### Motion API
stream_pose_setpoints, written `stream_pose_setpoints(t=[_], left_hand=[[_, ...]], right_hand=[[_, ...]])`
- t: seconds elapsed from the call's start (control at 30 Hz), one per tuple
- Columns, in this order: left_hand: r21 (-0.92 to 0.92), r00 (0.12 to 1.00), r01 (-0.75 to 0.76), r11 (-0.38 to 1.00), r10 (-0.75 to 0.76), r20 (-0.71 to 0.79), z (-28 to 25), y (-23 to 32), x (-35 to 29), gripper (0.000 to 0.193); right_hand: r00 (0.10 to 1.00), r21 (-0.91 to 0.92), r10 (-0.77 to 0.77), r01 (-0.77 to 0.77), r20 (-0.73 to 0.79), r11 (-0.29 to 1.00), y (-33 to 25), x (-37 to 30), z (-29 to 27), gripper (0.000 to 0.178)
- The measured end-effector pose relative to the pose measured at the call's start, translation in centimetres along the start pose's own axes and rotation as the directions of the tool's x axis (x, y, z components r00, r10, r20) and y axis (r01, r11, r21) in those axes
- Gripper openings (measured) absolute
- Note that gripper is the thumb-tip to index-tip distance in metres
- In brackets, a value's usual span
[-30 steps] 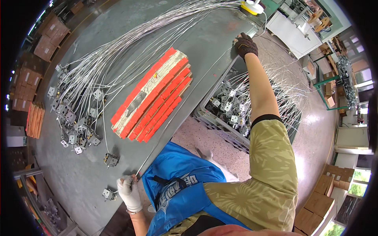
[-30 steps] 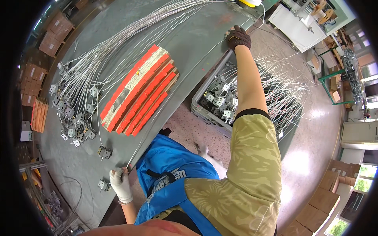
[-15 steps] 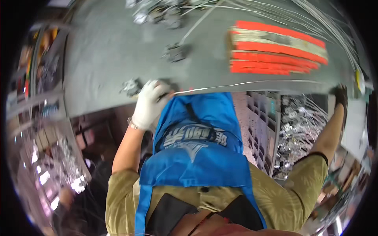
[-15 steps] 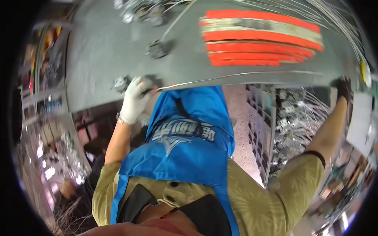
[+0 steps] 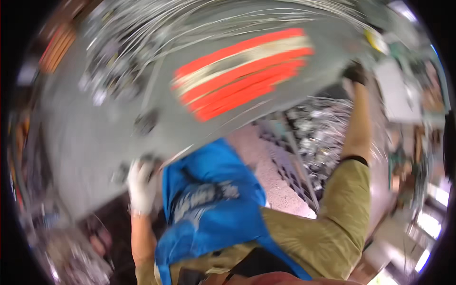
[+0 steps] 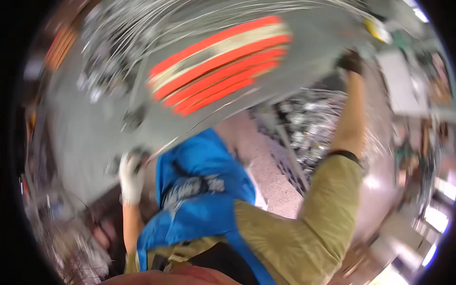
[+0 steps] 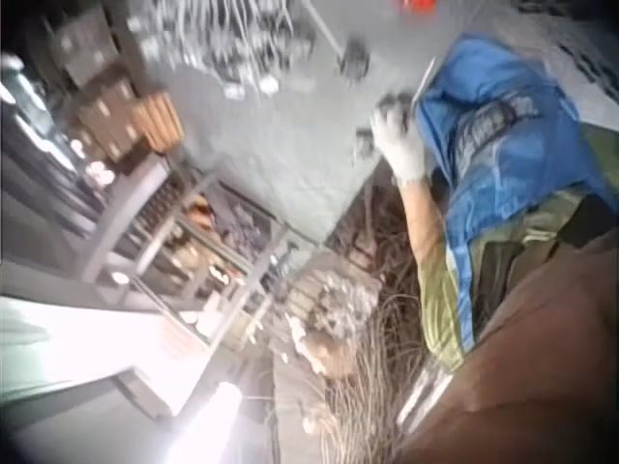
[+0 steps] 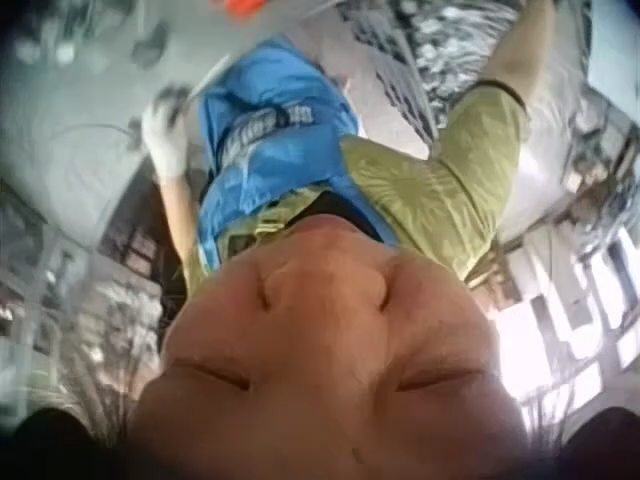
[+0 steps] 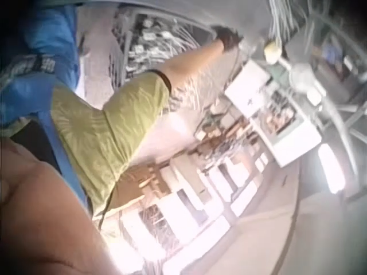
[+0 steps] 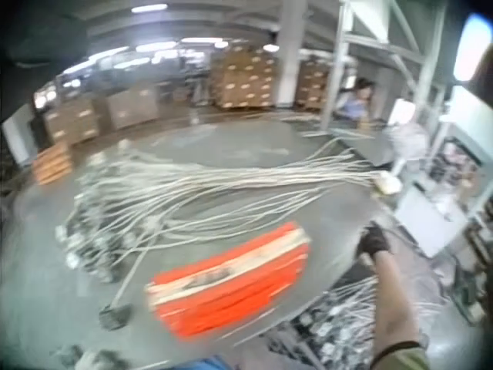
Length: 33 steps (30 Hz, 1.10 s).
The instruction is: The person assembles electrical wire harnesses and electronic components by hand.
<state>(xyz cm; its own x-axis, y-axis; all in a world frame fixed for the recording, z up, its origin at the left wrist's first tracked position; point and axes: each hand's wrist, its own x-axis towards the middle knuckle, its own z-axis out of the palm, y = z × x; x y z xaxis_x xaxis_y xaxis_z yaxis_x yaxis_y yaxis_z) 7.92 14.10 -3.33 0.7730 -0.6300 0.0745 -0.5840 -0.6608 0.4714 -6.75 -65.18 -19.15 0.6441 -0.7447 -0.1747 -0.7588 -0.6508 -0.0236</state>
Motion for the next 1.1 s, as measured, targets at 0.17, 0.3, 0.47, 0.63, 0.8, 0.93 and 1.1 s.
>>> stream_pose_setpoints(t=[0.17,0.3,0.47,0.63,0.8,0.93,1.1], left_hand=[[-0.032,0.996,-0.092,0.995,0.092,0.009,0.6,-3.3,-1.5,0.020],[-0.094,0.989,-0.144,0.985,0.145,0.004,1.7,-2.8,-0.3,0.024],[-0.059,0.991,-0.131,0.990,0.131,-0.013,1.4,-2.3,-0.6,0.026],[-0.037,0.989,-0.146,0.989,0.146,-0.001,0.5,-2.4,-1.1,0.023],[-0.030,0.997,-0.063,0.998,0.061,-0.043,0.7,-1.6,-1.9,0.014],[-0.008,0.983,-0.179,0.984,0.179,-0.046,0.9,-1.4,0.3,0.012],[0.026,0.971,-0.215,0.976,0.217,-0.100,1.4,-2.2,-0.2,0.011]], right_hand=[[0.943,0.060,0.205,-0.196,-0.261,0.979,-5.0,-7.7,-8.3,0.048],[0.905,0.016,0.261,-0.272,-0.336,0.962,-1.7,-8.0,-8.2,0.047],[0.926,-0.138,0.109,-0.169,-0.361,0.976,-1.6,-7.3,-8.0,0.040],[0.876,-0.196,0.139,-0.254,-0.462,0.947,-7.7,-12.0,-10.0,0.034],[0.601,0.148,-0.102,0.353,-0.793,0.924,-16.9,-19.2,-8.2,0.031],[0.987,0.970,0.000,0.156,-0.159,0.185,-27.9,-35.0,-4.1,0.021],[0.796,0.987,-0.585,-0.154,0.152,0.047,-39.4,-45.2,-2.0,0.026]])
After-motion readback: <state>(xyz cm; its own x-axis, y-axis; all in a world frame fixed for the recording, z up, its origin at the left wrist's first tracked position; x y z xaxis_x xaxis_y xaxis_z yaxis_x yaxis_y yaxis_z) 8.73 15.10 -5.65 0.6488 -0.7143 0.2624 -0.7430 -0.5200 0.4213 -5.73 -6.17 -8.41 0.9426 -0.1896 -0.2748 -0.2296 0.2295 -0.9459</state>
